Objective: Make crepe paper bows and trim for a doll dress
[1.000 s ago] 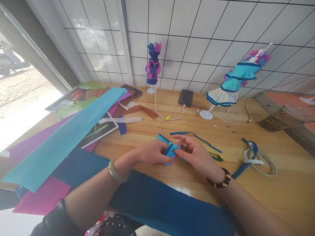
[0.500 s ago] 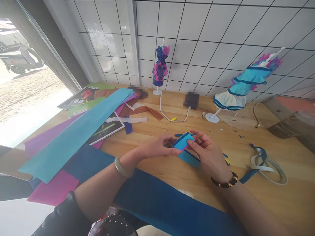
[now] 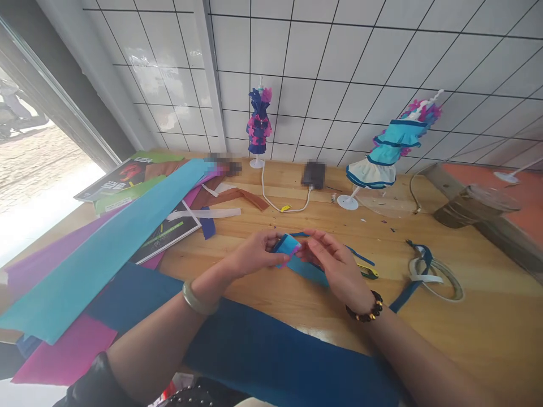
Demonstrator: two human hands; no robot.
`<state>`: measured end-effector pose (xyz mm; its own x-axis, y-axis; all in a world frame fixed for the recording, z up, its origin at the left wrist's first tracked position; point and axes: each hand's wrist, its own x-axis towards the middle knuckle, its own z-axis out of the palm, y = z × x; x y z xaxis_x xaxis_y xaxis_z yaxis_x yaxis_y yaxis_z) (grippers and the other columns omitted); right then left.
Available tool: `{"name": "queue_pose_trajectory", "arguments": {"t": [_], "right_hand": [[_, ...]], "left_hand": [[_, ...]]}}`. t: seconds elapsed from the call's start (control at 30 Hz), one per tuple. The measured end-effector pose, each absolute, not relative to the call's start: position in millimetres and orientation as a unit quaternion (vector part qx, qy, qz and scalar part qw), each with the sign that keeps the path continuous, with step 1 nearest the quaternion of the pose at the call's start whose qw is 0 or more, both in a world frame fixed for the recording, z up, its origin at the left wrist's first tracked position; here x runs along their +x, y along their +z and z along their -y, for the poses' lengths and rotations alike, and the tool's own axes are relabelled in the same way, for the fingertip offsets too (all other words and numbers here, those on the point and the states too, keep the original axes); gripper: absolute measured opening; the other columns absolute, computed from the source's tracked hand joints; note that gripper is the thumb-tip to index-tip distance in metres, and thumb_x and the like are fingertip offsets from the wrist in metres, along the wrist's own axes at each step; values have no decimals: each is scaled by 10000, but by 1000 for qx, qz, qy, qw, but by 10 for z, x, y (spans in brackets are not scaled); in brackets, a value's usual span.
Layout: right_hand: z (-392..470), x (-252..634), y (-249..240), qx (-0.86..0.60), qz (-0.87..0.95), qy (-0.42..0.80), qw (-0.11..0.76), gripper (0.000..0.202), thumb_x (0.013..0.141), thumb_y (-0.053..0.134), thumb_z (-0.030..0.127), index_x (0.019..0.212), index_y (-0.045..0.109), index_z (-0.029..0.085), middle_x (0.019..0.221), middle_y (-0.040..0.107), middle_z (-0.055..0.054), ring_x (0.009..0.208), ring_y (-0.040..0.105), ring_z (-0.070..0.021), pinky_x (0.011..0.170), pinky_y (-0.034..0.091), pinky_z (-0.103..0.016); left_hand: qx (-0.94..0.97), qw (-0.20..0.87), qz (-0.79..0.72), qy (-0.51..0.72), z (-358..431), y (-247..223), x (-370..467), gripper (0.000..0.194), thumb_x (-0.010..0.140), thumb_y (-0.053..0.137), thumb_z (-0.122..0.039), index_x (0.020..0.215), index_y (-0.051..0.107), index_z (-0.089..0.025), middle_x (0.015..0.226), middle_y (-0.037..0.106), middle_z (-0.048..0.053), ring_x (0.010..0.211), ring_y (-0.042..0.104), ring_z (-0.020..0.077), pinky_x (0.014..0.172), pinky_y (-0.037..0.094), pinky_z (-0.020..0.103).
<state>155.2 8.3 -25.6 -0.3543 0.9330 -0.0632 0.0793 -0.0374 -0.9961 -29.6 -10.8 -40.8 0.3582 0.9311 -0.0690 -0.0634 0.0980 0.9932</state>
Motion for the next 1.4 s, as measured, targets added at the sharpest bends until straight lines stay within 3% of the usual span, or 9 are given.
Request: {"name": "queue_pose_trajectory", "arguments": {"t": [0.1, 0.27, 0.43, 0.73, 0.9, 1.03, 1.17, 1.27, 1.4], "right_hand": [[-181, 1658, -243, -454, 607, 536, 371, 294, 809, 498, 442, 970, 509, 196, 846, 625, -45, 741, 593, -152, 702, 482, -319], [-246, 1759, -342, -475, 789, 334, 202, 286, 750, 596, 281, 1018, 554, 189, 828, 623, -40, 754, 559, -175, 686, 432, -321], [-211, 1736, -420, -430, 848, 273, 147, 377, 749, 545, 115, 1117, 539, 196, 797, 619, -20, 751, 554, -163, 667, 412, -286], [-458, 1933, -357, -473, 819, 211, 244, 350, 809, 489, 152, 1157, 513, 181, 877, 636, -46, 810, 573, -172, 741, 436, -315], [-587, 2017, -392, -461, 844, 176, 209, 191, 840, 481, 207, 943, 640, 186, 878, 656, -62, 826, 576, -181, 742, 434, -312], [-605, 2020, -381, -445, 853, 180, 206, 230, 868, 450, 257, 865, 670, 191, 847, 662, -58, 800, 576, -168, 721, 429, -289], [-649, 2067, -383, -474, 835, 167, 227, 245, 867, 440, 271, 844, 670, 188, 836, 661, -62, 786, 575, -174, 701, 423, -295], [-644, 2057, -394, -480, 824, 181, 241, 249, 864, 440, 285, 820, 665, 189, 839, 666, -64, 795, 579, -183, 707, 427, -307], [-515, 1918, -392, -443, 801, 274, 295, 233, 850, 465, 327, 924, 645, 198, 902, 665, -61, 846, 590, -182, 744, 452, -313]], "left_hand": [[478, 591, -446, 473, 49, -414, -361, 365, 645, 701, -290, 962, 608, -134, 885, 629, 45, 769, 578, 134, 678, 456, 244], [391, 582, -486, 522, -14, -434, -413, 440, 611, 732, -300, 1005, 603, -152, 820, 642, 21, 708, 588, 119, 652, 456, 228], [374, 582, -486, 534, -19, -413, -370, 443, 593, 746, -286, 992, 611, -151, 880, 658, 32, 790, 604, 144, 671, 462, 221], [349, 562, -503, 556, -40, -407, -357, 406, 550, 762, -277, 909, 617, -155, 754, 635, 3, 619, 547, 97, 584, 425, 202], [357, 569, -503, 544, -21, -388, -310, 429, 517, 774, -295, 895, 626, -158, 786, 641, 15, 672, 566, 119, 622, 444, 222], [359, 570, -499, 545, -5, -397, -275, 461, 501, 783, -296, 918, 635, -166, 806, 644, 12, 702, 559, 119, 643, 452, 224], [382, 574, -489, 534, 0, -423, -299, 406, 581, 743, -310, 936, 622, -155, 776, 613, 14, 660, 531, 105, 620, 440, 217], [416, 579, -486, 505, 2, -437, -322, 420, 629, 712, -320, 999, 604, -154, 828, 610, 33, 675, 535, 113, 630, 441, 225], [456, 561, -498, 479, 20, -443, -304, 435, 626, 699, -341, 1002, 594, -147, 851, 618, 38, 690, 551, 127, 640, 450, 241]]}}
